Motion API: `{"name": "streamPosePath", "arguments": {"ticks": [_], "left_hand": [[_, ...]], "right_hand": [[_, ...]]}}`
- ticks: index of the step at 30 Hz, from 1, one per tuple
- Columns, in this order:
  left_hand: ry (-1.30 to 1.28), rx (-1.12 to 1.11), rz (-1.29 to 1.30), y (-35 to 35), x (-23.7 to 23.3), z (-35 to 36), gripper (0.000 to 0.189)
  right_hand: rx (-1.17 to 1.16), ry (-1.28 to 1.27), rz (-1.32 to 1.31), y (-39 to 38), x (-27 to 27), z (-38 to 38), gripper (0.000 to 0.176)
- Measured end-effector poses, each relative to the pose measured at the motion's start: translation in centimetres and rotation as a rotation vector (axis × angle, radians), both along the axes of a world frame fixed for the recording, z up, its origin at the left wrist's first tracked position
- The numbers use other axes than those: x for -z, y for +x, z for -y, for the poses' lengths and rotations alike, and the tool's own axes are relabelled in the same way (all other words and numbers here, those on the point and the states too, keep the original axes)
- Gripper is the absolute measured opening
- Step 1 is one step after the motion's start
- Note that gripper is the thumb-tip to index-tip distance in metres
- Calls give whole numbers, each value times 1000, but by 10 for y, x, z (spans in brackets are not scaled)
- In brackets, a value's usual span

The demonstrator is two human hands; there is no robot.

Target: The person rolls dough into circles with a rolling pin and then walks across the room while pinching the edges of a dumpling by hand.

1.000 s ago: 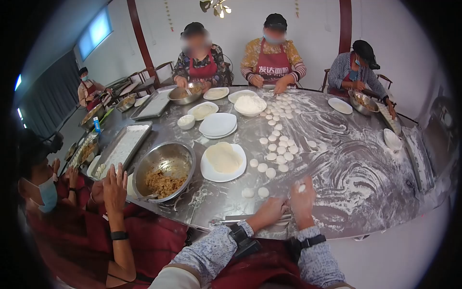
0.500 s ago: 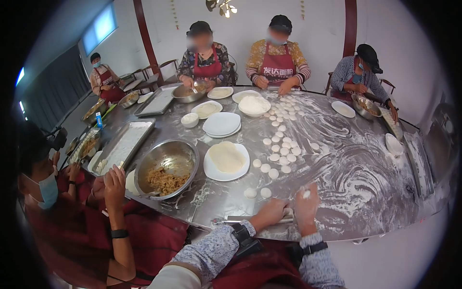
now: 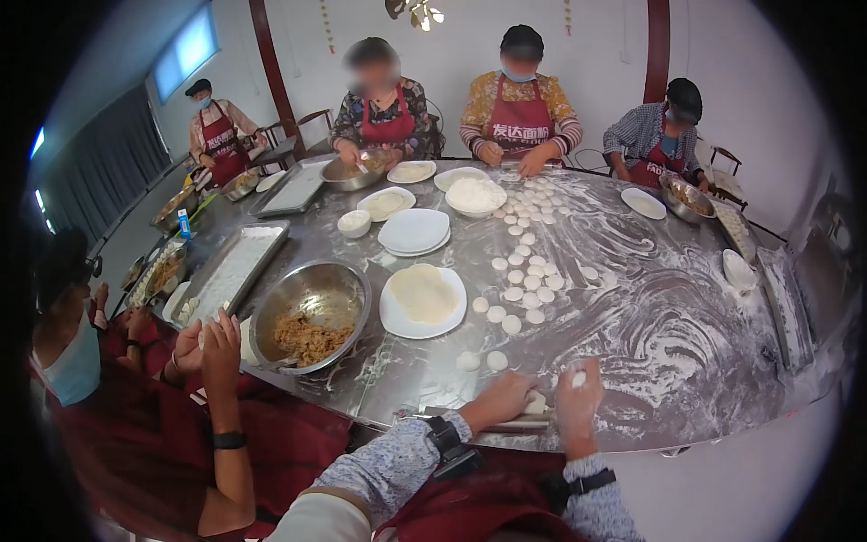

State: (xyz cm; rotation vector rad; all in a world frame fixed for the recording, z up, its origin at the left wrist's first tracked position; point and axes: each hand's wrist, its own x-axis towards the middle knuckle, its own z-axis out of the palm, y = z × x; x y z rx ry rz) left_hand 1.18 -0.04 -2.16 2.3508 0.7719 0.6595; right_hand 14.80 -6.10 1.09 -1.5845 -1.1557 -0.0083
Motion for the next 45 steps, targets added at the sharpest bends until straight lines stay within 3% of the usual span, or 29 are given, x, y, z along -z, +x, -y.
{"name": "streamPosePath", "arguments": {"ticks": [3, 5, 9, 13, 15, 17, 19, 22, 24, 26, 28, 30, 33, 37, 40, 42, 45], "left_hand": [[-63, -49, 19, -5, 9, -6, 13], [-117, -68, 49, -7, 6, 4, 13], [-94, -141, 88, 9, 2, 3, 18], [-24, -37, -128, -8, -7, -7, 20], [-94, -65, -26, -19, -2, -13, 19], [-185, -85, -53, -30, -11, -12, 19], [-270, -108, -82, -31, -15, -4, 19], [-180, -134, -25, -16, -24, 5, 20], [-158, -147, 30, -6, -18, 0, 19], [-136, -168, 83, -5, -11, -4, 18], [-119, -67, -88, -10, -15, -5, 12], [-141, -95, -77, -16, -15, -6, 13], [-156, -80, -77, -20, -15, 1, 15], [-109, -173, -45, -8, -16, 0, 15], [-65, -205, 43, -6, -12, -6, 15], [-93, -84, -120, -14, -16, -6, 15], [-145, -115, -94, -21, -23, -1, 14]], "right_hand": [[51, 89, 101, -1, 2, 20, 8], [11, -65, -84, -8, -15, 13, 9], [42, -4, 119, -2, -6, -39, 9], [46, -77, -30, -1, -2, 4, 8], [40, -115, -123, -2, -2, 27, 9], [37, 40, -11, -6, -1, 39, 8], [42, -30, -107, -3, 1, 19, 7], [10, -69, -100, -7, -17, -29, 7], [54, -80, 49, -6, -13, -52, 12], [49, -101, -18, -6, -15, -32, 11], [32, -123, -83, -6, -10, -6, 11], [50, -58, -157, -6, -1, 19, 11], [28, -111, -169, -6, -9, 14, 11], [51, -100, -5, -6, -12, -51, 12], [33, -147, -70, -7, -17, -37, 12], [15, -104, -94, -3, -5, -8, 12], [-5, -60, -157, -4, -7, 11, 12]]}}
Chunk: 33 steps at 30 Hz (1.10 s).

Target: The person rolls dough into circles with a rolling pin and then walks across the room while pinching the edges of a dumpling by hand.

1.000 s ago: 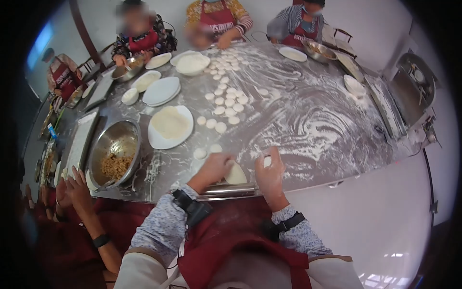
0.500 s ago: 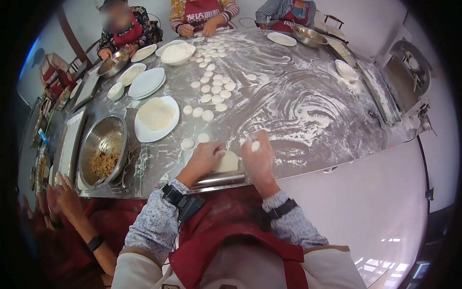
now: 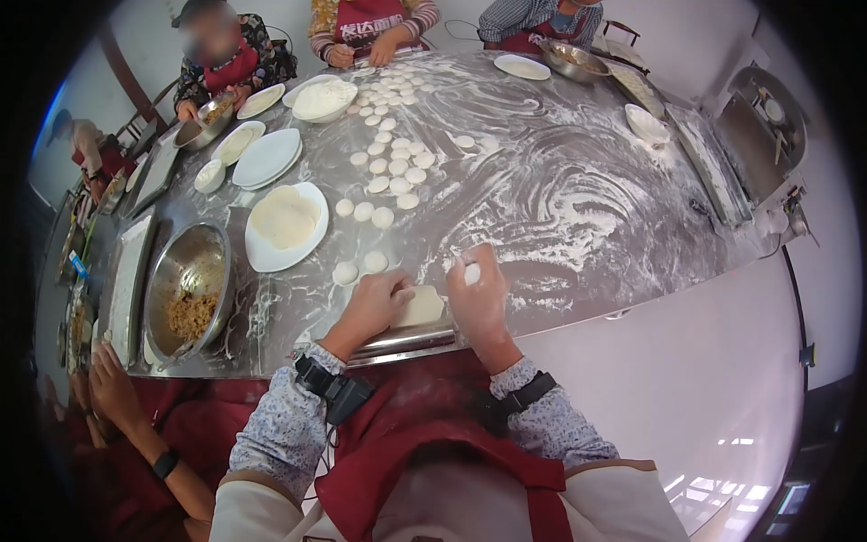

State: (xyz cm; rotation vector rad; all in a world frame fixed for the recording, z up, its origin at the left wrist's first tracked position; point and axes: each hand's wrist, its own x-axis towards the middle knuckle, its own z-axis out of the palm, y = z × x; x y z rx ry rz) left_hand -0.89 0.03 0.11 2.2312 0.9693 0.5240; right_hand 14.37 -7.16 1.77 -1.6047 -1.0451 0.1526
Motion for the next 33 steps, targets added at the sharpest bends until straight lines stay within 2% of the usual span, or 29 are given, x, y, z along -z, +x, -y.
{"name": "streamPosePath", "arguments": {"ticks": [2, 5, 8, 10, 12, 13, 14, 15, 16, 18, 19, 20, 22, 23, 24, 26, 30, 32, 33], "left_hand": [[-15, 23, -18, 2, 2, 4, 14], [46, -35, 33, 15, 8, 2, 15], [5, -55, 22, 15, 4, 5, 17], [65, 0, -20, 10, 10, 1, 19], [-115, -39, 144, 8, 10, -5, 21], [-309, -103, 224, 6, 7, -9, 21], [-298, -95, 223, 5, 4, -12, 21], [-509, -116, 365, 3, -6, -12, 21], [-719, -135, 508, 2, -14, -14, 20], [-683, -118, 517, 1, -17, -20, 18], [-681, -97, 544, 0, -19, -21, 19], [-681, -77, 570, 0, -21, -22, 20], [-620, -58, 556, 3, -29, -22, 21], [-567, -41, 535, 5, -34, -21, 21], [-559, -39, 537, 7, -39, -21, 21], [-478, -10, 454, 10, -46, -20, 17], [-328, -45, 404, 10, -51, -23, 16], [-445, -123, 545, 9, -60, -19, 17], [-435, -124, 545, 9, -68, -15, 17]], "right_hand": [[12, -13, -42, -1, 1, 1, 12], [-6, -4, 97, 2, -3, -44, 13], [1, -8, 59, 3, 1, -37, 13], [-32, -50, -13, 2, -2, -13, 13], [-48, 81, 64, 5, 4, 5, 12], [-40, 90, 64, 7, 4, 11, 12], [-161, -8, -211, 10, 2, 16, 13], [-285, -104, -484, 13, -1, 18, 14], [-285, -88, -478, 18, -4, 16, 14], [-630, 134, -949, 26, -10, 12, 22], [-640, 106, -826, 31, -9, 5, 31], [-648, 113, -817, 38, -12, 0, 31], [-774, -230, -620, 47, -24, -13, 31], [-761, -316, -572, 48, -27, -19, 28], [-763, -310, -567, 51, -29, -26, 28], [-804, -363, -278, 55, -31, -34, 27], [-653, -330, -61, 51, -37, -33, 24], [-507, -55, -297, 40, -34, -27, 22], [-512, -46, -295, 35, -39, -23, 22]]}}
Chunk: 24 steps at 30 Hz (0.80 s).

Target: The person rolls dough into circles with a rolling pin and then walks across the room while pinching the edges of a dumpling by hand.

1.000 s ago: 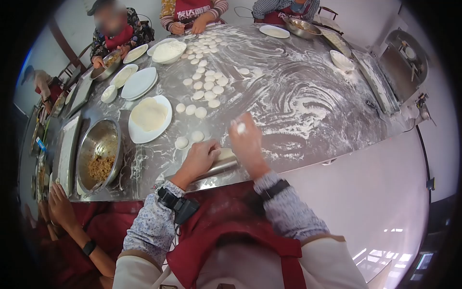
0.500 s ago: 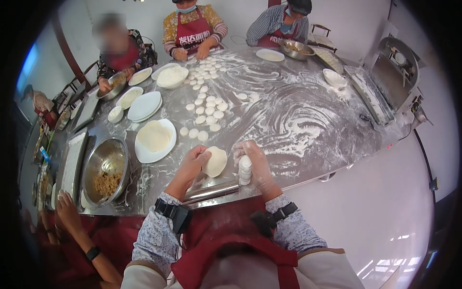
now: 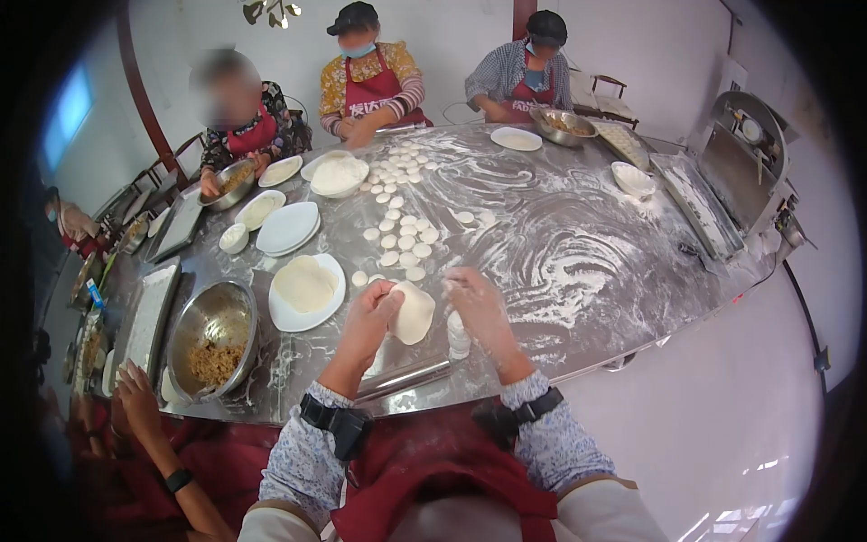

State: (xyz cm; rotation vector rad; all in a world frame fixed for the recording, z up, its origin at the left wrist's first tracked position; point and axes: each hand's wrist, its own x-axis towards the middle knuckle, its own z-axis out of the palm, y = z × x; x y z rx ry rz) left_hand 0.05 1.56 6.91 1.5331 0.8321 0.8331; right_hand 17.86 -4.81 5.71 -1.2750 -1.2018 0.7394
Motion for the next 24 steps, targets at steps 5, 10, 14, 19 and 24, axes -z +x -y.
{"name": "streamPosePath", "arguments": {"ticks": [5, 10, 14, 19, 24], "left_hand": [[-46, -50, 394, 8, -37, 16, 21], [318, -269, 279, 18, -50, 34, 21], [398, -390, 142, 18, -55, 44, 25], [473, -496, 135, 22, -55, 51, 25], [492, -550, 146, 11, -57, 49, 21]], "right_hand": [[206, 23, 55, -24, -26, 12, 21], [300, 116, 130, -63, -51, 19, 20], [412, 216, 80, -79, -46, 24, 18], [428, 327, -30, -85, -33, 20, 19], [383, 333, -219, -89, -43, 28, 17]]}}
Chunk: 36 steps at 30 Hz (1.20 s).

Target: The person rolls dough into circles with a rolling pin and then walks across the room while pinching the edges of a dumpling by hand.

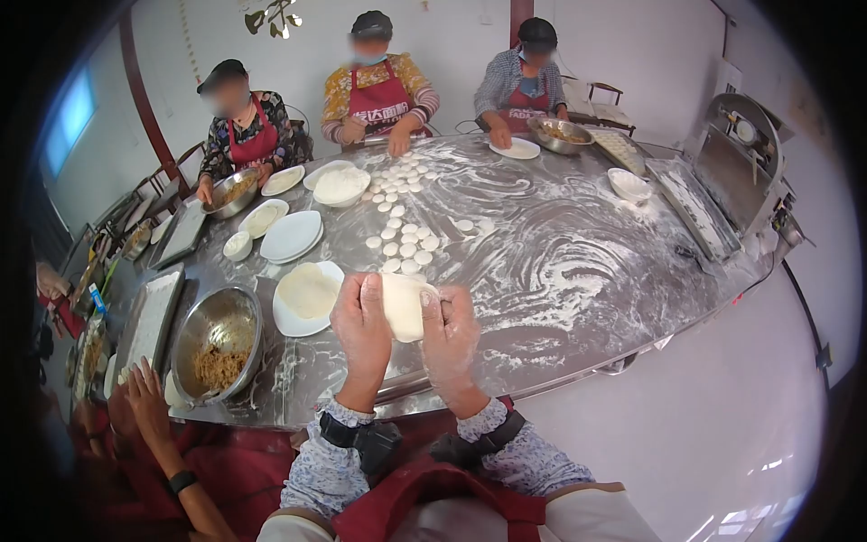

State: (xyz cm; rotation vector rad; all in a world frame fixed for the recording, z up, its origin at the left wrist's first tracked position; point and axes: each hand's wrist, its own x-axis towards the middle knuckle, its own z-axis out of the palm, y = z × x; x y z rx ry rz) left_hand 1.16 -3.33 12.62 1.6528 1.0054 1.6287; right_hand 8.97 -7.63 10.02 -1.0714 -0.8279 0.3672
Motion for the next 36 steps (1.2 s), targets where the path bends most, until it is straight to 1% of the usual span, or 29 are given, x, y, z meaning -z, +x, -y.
{"name": "streamPosePath", "arguments": {"ticks": [3, 6, 8, 9, 11, 12, 14, 15, 17, 18, 19, 21, 22, 23, 25, 26, 28, 29, 31, 32, 34, 35, 36], "left_hand": [[11, 2, -21, -6, 0, -1, 21], [-17, 19, -18, -9, -1, -2, 21], [-40, 107, -65, -12, -3, -5, 24], [-55, 108, -69, -13, 1, -12, 24], [-50, 253, -251, -17, 25, -35, 24], [-70, 254, -255, -21, 45, -44, 24], [-120, 464, -668, -30, 89, -59, 24], [-139, 466, -670, -36, 107, -63, 24], [-236, 310, -709, -48, 130, -74, 25], [-340, 349, -588, -51, 128, -73, 23], [-352, 351, -591, -55, 128, -70, 23], [-484, 347, -473, -64, 118, -64, 21], [-405, 284, -592, -67, 114, -64, 17], [-409, 281, -594, -70, 110, -62, 17], [-485, 391, -604, -72, 107, -58, 15], [-487, 390, -605, -72, 109, -57, 15], [-308, 248, -639, -70, 113, -58, 14], [-309, 248, -640, -70, 113, -59, 14], [-323, 124, -644, -72, 108, -60, 14], [-325, 119, -643, -74, 109, -63, 14], [-284, 80, -669, -81, 110, -66, 15], [-288, 76, -671, -80, 110, -66, 15], [-283, 93, -666, -78, 109, -66, 15]], "right_hand": [[0, 64, -8, 2, 5, 1, 16], [-29, 32, -56, 3, 0, 8, 17], [-29, -16, 16, 5, -2, 14, 16], [-29, -31, 12, 9, -2, 16, 16], [33, -83, 21, 25, -2, 19, 16], [96, -33, 59, 35, 10, 17, 16], [130, -63, 84, 47, 16, 22, 15], [166, -70, 115, 53, 19, 24, 14], [144, -77, 101, 65, 29, 24, 14], [170, -91, 110, 70, 33, 24, 14], [193, -107, 122, 73, 38, 25, 14], [179, -132, 115, 82, 49, 21, 15], [171, -147, 107, 86, 56, 17, 15], [167, -149, 105, 91, 65, 13, 15], [-46, -245, -86, 102, 89, 1, 16], [-47, -246, -86, 106, 103, -7, 16], [-289, -378, 53, 110, 117, -22, 16], [-290, -378, 53, 114, 123, -26, 16], [-490, -319, 643, 114, 121, -35, 22], [-495, -318, 644, 116, 119, -43, 22], [-599, -439, 907, 114, 116, -57, 29], [-604, -439, 906, 111, 116, -61, 29], [-608, -425, 1041, 107, 115, -64, 30]]}}
